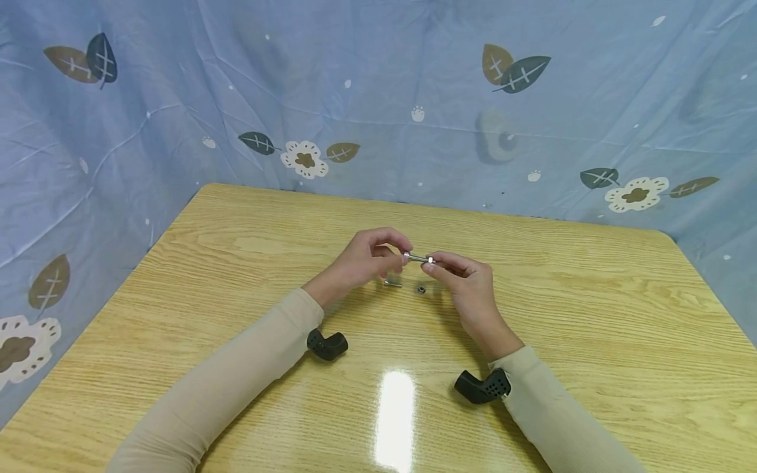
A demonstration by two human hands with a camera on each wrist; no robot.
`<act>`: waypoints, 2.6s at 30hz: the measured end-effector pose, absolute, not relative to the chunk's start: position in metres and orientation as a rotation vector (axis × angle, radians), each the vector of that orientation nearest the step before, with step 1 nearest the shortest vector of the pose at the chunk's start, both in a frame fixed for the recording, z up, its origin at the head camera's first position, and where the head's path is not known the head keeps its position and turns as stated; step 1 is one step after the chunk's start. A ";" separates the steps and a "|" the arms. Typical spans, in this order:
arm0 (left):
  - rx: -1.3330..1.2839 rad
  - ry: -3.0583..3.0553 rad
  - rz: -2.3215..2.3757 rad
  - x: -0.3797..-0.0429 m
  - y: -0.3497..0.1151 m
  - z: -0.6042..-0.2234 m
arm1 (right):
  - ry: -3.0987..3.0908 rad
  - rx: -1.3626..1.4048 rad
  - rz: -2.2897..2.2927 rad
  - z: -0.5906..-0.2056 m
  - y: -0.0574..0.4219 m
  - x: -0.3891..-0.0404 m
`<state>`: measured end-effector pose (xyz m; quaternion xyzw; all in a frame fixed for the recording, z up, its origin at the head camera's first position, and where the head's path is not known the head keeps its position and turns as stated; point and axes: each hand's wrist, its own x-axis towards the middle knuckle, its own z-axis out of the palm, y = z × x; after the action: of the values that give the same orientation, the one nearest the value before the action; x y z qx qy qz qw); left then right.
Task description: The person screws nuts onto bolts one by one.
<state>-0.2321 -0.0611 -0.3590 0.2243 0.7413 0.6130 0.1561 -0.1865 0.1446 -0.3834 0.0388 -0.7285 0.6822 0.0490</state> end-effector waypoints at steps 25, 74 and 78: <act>0.636 2.139 1.761 -0.232 -0.062 -0.358 | -2.196 0.124 2.097 -0.383 0.144 -0.187; 0.512 2.125 1.742 -0.233 -0.058 -0.356 | -2.186 0.115 2.133 -0.381 0.143 -0.186; 0.551 2.128 1.742 -0.232 -0.059 -0.355 | -2.188 0.114 2.130 -0.381 0.143 -0.186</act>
<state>-0.2316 -0.0595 -0.3549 0.1938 0.7478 0.6124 0.1677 -0.1858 0.1433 -0.3807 0.0371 -0.7154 0.6964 0.0427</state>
